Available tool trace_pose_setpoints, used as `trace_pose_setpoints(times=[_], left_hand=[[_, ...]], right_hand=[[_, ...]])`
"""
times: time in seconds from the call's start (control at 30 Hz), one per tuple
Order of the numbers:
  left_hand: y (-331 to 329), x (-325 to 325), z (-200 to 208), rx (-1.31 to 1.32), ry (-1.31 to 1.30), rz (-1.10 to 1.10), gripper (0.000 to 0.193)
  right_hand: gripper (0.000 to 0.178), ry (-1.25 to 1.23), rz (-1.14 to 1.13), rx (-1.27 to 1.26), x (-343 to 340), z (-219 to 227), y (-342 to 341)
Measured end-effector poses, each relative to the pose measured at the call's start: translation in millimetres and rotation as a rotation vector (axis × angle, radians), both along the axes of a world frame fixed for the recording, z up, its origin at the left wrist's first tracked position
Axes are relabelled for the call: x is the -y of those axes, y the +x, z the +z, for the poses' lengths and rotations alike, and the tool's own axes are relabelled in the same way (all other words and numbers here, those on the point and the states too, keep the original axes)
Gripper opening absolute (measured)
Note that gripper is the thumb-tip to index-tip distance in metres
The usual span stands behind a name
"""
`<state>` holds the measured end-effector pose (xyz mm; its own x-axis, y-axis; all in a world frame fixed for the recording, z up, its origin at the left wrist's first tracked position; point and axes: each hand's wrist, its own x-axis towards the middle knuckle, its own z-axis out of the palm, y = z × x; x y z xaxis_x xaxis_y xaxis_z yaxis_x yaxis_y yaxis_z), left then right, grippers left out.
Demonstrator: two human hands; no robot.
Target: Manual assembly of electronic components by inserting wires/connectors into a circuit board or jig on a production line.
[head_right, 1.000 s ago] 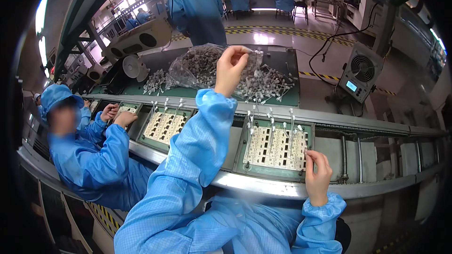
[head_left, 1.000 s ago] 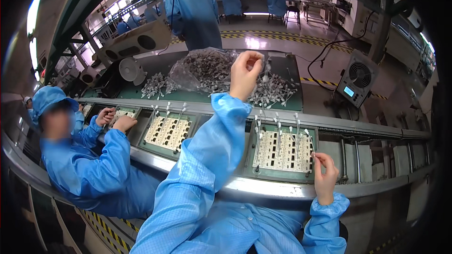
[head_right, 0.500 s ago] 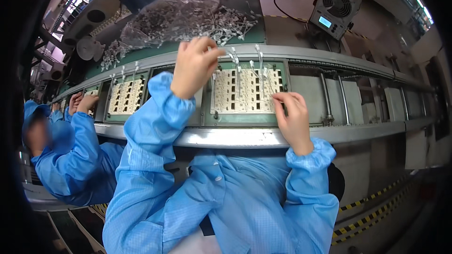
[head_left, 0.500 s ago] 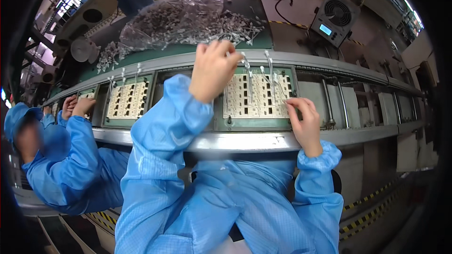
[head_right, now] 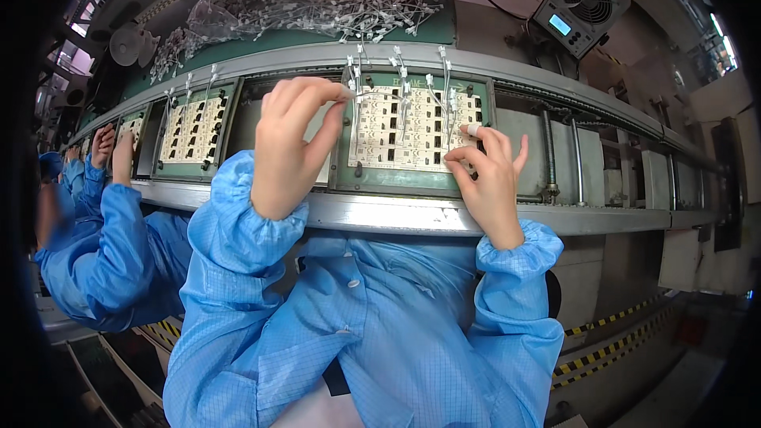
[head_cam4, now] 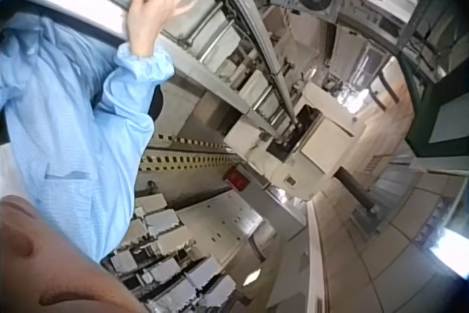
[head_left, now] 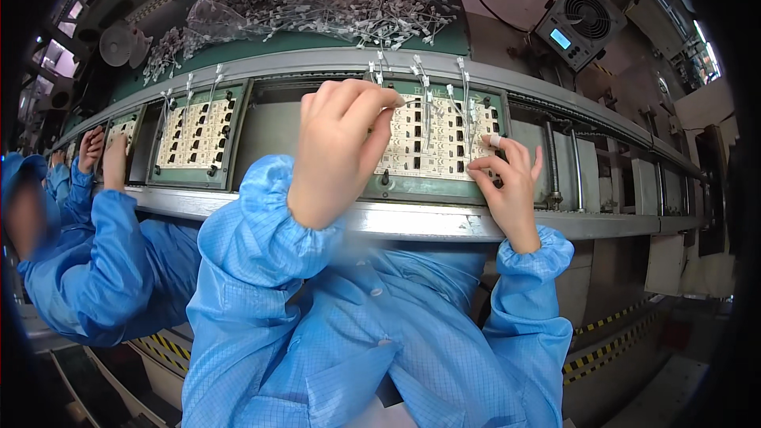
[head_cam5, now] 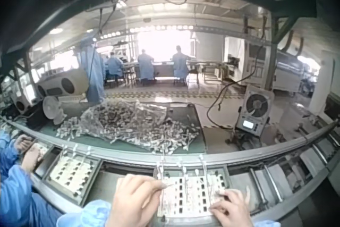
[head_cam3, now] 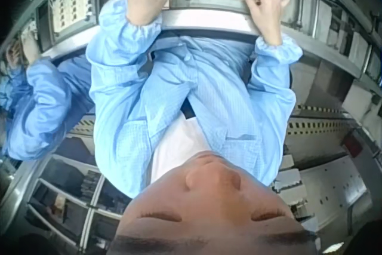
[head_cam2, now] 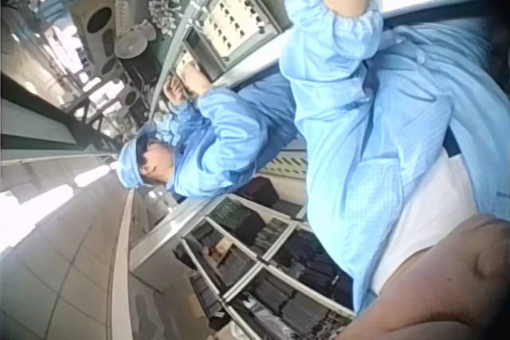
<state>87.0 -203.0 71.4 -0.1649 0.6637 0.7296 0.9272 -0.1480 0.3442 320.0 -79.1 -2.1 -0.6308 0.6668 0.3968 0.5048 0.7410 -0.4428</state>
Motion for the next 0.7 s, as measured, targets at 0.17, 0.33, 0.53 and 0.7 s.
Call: trace_pose_setpoints(times=[0.17,0.33,0.53,0.7], left_hand=[[0.4,18.2,-7.3,0.087,-0.090,0.044,0.018],[-0.7,34.8,-19.1,0.161,-0.157,0.092,0.016],[-2.2,42.9,-21.2,0.209,-0.189,0.083,0.018],[-0.9,41.7,-21.4,0.227,-0.129,0.075,0.017]], right_hand=[[0.004,0.011,-0.003,-0.007,-0.7,-0.8,-0.4],[0.004,0.016,0.005,-0.032,1.3,5.1,-2.0],[0.003,-0.006,0.008,0.027,1.5,4.8,-1.8],[0.002,-0.010,-0.013,0.028,1.6,2.3,-0.6]])
